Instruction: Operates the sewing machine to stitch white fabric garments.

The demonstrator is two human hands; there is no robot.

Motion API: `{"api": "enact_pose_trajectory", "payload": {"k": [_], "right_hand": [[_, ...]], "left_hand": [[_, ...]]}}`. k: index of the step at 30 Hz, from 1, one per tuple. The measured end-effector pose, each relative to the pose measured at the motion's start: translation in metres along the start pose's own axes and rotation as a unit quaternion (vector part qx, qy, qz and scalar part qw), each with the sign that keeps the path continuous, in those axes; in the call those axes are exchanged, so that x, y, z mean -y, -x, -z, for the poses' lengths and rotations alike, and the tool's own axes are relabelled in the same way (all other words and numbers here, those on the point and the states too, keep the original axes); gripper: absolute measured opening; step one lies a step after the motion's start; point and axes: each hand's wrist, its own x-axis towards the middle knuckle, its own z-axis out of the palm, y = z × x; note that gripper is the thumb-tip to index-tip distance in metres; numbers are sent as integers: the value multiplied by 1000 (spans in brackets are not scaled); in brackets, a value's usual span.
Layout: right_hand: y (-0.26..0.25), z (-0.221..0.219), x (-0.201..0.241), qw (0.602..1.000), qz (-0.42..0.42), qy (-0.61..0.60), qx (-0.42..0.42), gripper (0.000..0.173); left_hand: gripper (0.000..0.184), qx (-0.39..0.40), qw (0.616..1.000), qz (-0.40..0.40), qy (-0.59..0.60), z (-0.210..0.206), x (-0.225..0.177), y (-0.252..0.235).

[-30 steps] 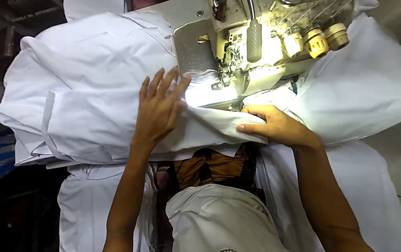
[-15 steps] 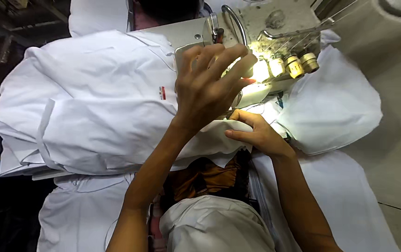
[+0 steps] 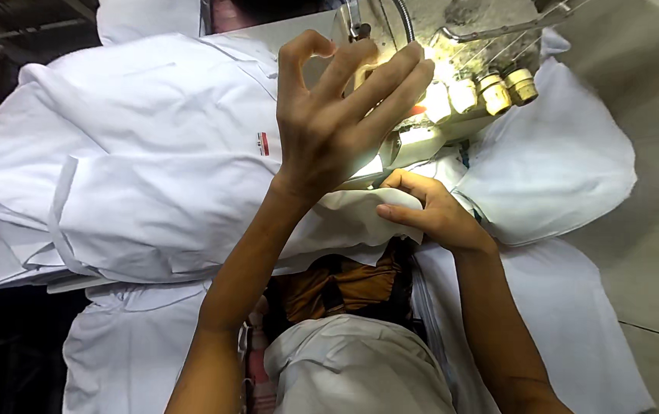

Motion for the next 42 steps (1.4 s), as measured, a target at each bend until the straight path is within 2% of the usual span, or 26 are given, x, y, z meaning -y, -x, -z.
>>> {"api": "enact_pose_trajectory", "payload": {"k": [16,23,25,27,29,32,35,38,40,42], "right_hand": [[6,3,-5,1000,-1,-8,1,18],[8,4,-7,1000,6,-24,-3,18],[8,4,-7,1000,4,-28,-5,18],[9,4,-7,1000,-2,-26,-7,17],[11,5,-8,1000,-1,-18,-8,18],[18,7,-5,1000,-1,-7,-10,21],[26,11,2,1000,23,-4,-13,19],[29,15,5,998,61,-4,-9,16],[26,16,6,997,77,-1,-13,17],[22,15,7,996,85,0,-37,19]], "left_hand": [[24,3,999,-44,5,4,19,1],[28,8,999,-45,15,3,14,1],[34,18,999,-30,21,6,13,0],[46,36,999,-9,33,12,14,0],[49,63,995,18,76,22,18,7],[36,192,968,70,145,46,32,36],[29,304,936,124,124,70,58,94],[37,340,926,152,66,91,91,141],[38,348,923,160,42,101,108,145],[29,356,921,140,69,117,119,135]]}}
